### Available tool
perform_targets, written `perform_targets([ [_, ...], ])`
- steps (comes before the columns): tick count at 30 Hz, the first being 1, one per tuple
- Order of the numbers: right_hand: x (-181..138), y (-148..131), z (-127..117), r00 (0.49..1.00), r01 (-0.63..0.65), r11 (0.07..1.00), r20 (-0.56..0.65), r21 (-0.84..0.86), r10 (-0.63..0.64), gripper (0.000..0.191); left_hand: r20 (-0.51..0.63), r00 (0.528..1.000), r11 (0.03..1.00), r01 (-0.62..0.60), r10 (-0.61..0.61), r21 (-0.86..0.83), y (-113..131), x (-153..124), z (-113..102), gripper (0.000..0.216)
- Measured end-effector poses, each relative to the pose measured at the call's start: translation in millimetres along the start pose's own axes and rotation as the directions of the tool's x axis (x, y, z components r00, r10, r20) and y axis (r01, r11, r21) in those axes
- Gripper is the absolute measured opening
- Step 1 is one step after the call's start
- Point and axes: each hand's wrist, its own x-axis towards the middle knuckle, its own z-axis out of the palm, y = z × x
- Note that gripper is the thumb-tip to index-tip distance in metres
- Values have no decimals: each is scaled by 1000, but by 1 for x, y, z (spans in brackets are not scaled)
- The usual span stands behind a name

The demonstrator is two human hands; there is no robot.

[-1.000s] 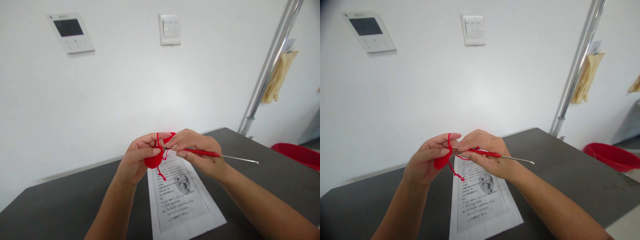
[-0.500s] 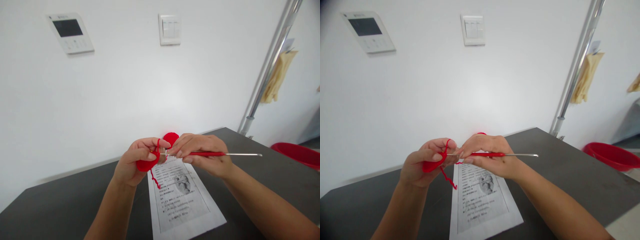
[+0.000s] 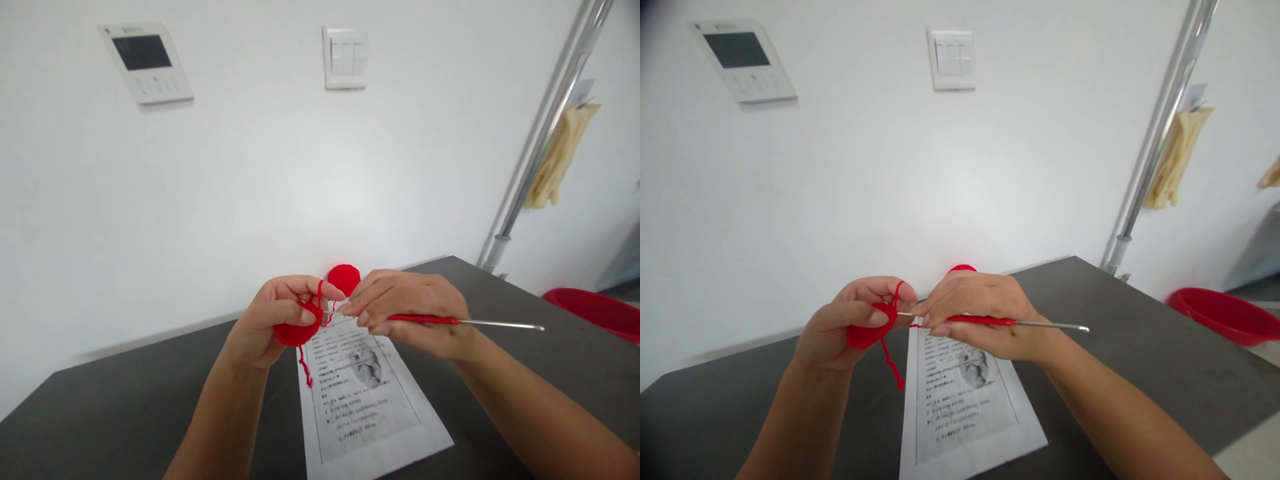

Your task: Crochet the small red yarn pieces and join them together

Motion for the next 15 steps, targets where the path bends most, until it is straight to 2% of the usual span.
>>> perform_targets([
  [3, -2, 1, 5, 991, -95, 990, -86, 102, 104, 10, -38, 999, 998, 0, 2, 67, 1, -1, -2, 24],
  [6, -3, 4, 15, 972, -124, 982, -181, 145, 149, 10, -51, 997, 992, -49, 55, 113, 3, -3, -3, 27],
  [11, -6, 8, 31, 965, -29, 999, -260, 46, 40, 11, -26, 996, 993, -88, 90, 78, 1, -5, -1, 31],
  [15, -10, 9, 34, 971, 13, 991, -237, -132, -44, 12, 5, 994, 994, -107, 107, 6, -4, -3, 0, 31],
])
